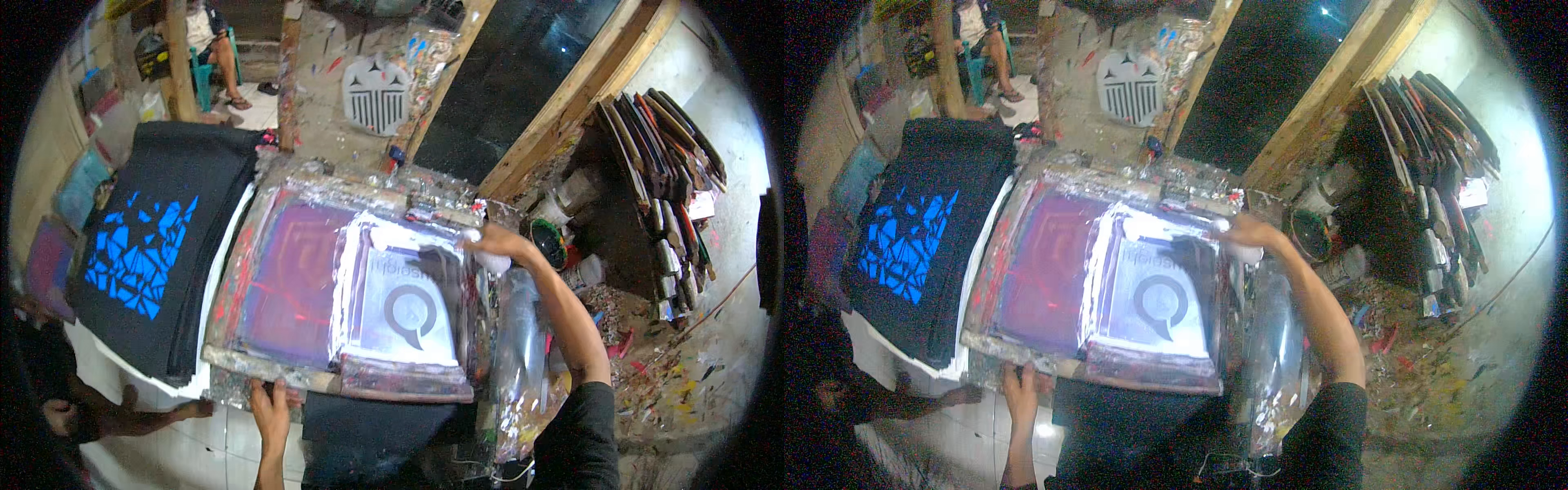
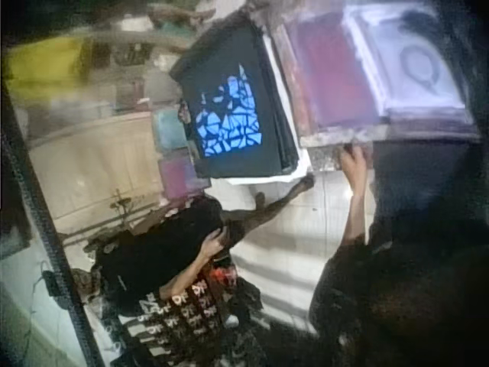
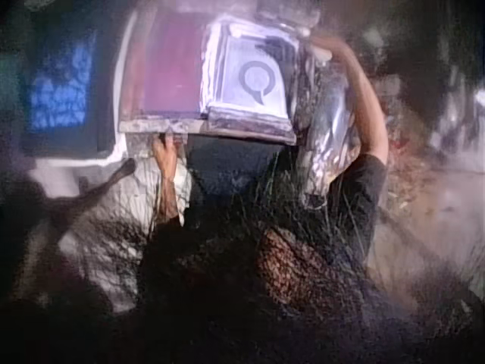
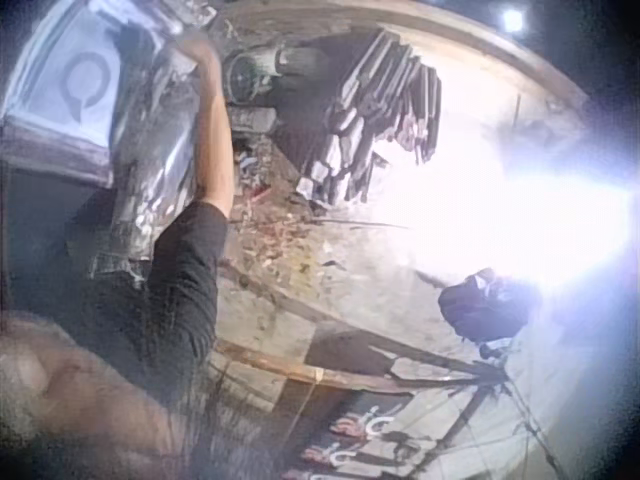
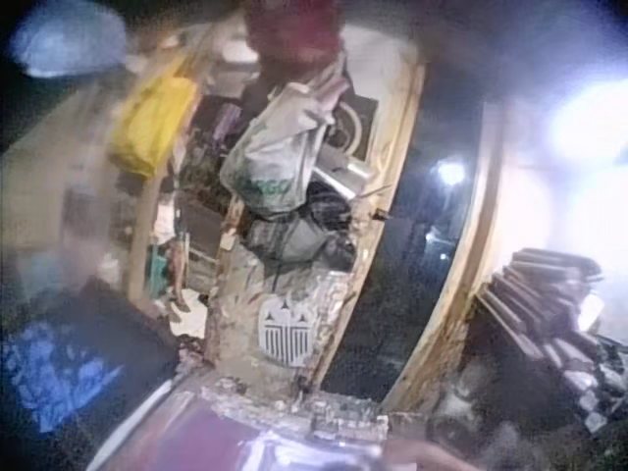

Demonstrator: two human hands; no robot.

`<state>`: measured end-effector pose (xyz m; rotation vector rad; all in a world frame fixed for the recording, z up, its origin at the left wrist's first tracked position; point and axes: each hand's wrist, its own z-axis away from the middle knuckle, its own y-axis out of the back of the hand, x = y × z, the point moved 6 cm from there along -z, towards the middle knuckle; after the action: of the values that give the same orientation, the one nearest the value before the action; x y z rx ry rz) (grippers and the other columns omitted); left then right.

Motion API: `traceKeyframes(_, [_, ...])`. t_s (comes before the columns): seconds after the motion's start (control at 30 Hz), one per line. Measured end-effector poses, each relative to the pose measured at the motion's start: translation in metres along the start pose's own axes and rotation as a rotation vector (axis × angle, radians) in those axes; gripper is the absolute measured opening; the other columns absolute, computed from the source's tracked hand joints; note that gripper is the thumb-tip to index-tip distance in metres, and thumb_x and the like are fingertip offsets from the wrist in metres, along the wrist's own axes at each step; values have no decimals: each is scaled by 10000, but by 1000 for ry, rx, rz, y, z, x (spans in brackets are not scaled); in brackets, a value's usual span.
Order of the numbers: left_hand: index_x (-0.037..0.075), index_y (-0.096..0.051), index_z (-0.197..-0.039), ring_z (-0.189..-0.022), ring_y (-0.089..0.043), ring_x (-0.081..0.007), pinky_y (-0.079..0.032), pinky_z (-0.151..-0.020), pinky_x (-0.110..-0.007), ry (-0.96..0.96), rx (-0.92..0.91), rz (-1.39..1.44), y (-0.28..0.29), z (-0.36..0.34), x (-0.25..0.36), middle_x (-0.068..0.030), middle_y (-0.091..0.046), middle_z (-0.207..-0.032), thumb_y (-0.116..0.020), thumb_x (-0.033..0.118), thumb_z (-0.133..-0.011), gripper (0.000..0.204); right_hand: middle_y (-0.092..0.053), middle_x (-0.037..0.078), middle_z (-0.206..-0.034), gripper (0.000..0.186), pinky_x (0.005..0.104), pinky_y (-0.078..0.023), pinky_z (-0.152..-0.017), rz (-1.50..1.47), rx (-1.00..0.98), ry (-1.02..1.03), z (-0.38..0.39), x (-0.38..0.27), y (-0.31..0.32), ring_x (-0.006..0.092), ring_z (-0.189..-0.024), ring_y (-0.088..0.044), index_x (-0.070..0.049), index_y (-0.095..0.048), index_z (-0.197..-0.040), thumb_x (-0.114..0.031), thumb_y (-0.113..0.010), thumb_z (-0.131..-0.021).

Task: The person uses a squeegee to pull ink across a screen printing frame onto a black t-shirt, then lifts the frame to reveal the printed design. They repeat this process on multiple shirts, stacking the finished items to the left.

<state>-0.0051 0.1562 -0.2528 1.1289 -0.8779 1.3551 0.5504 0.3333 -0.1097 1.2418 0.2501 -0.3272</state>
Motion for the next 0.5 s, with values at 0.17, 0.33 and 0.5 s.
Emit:
traceKeyframes(0.17, [-115,-393,-1269,-582,-698,-252,-578,-514,-345,94,59,89,-1,-3,-15,-202,-693,-772,-535,205,-1065,406,-690,368,-981,654,544,-530,-866,129,581,-205,-36,83,97,506,-983,-683,47,-723,-1001,-581,-541,-992])
traceKeyframes(0.33, [-146,-195,-1511,-643,-704,-262,-577,-575,-370,118,46,-31,-2,-2,-16,-196,-687,-811,-497,245,-1077,658,-690,310,-1062,389,567,-529,-870,334,666,-270,-55,158,64,516,-1002,-658,26,-657,-1185,-295,-624,-968])
traceKeyframes(0.5, [-141,-343,-1405,-654,-704,-249,-582,-574,-367,111,86,7,-1,1,-8,-172,-682,-806,-524,263,-1066,558,-667,293,-1138,379,557,-519,-902,400,702,-119,10,84,52,469,-1039,-650,9,-663,-1208,-208,-687,-898])
